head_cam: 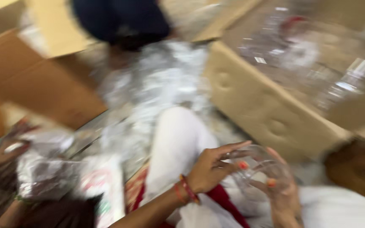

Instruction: The person sits on the floor and pulls clear plastic cups out of plastic bags, stacking the cups and placing them into cardboard boxes. They work through a pile of bagged cups, filling one box and then an adjacent box with stacked cups.

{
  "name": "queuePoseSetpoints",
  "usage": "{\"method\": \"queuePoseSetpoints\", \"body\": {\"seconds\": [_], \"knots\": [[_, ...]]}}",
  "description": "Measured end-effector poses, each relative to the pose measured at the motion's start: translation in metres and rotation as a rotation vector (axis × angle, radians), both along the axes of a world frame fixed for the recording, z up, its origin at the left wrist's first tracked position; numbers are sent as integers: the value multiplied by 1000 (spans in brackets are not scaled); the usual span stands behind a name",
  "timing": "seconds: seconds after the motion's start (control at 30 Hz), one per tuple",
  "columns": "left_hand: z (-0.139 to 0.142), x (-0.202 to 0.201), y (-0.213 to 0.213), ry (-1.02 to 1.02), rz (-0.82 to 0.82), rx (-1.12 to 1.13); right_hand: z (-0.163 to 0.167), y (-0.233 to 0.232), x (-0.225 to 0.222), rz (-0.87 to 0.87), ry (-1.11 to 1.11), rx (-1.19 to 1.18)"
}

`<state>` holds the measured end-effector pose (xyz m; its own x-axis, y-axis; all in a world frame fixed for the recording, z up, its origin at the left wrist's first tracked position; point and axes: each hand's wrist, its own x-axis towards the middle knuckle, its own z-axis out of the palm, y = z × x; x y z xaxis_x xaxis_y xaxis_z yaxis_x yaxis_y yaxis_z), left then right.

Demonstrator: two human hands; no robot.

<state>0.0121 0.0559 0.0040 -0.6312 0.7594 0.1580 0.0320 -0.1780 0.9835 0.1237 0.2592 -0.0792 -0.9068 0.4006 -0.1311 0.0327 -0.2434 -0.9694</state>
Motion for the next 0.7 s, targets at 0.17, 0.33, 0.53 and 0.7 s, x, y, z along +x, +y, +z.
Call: {"method": "queuePoseSetpoints", "body": {"seconds": [0.17,0.33,0.53,0.7], "knots": [[0,-4,-45,-154,283,-68,-32,-17,-56,26,123,-32],[-56,-14,-81,-222,502,-6,-18,-61,-112,347,98,124],[-152,-28,-192,-207,1504,-283,-61,-54,-109,392,115,157],[-180,-53,-263,-151,1873,-1120,-140,38,-95,299,130,128]]}}
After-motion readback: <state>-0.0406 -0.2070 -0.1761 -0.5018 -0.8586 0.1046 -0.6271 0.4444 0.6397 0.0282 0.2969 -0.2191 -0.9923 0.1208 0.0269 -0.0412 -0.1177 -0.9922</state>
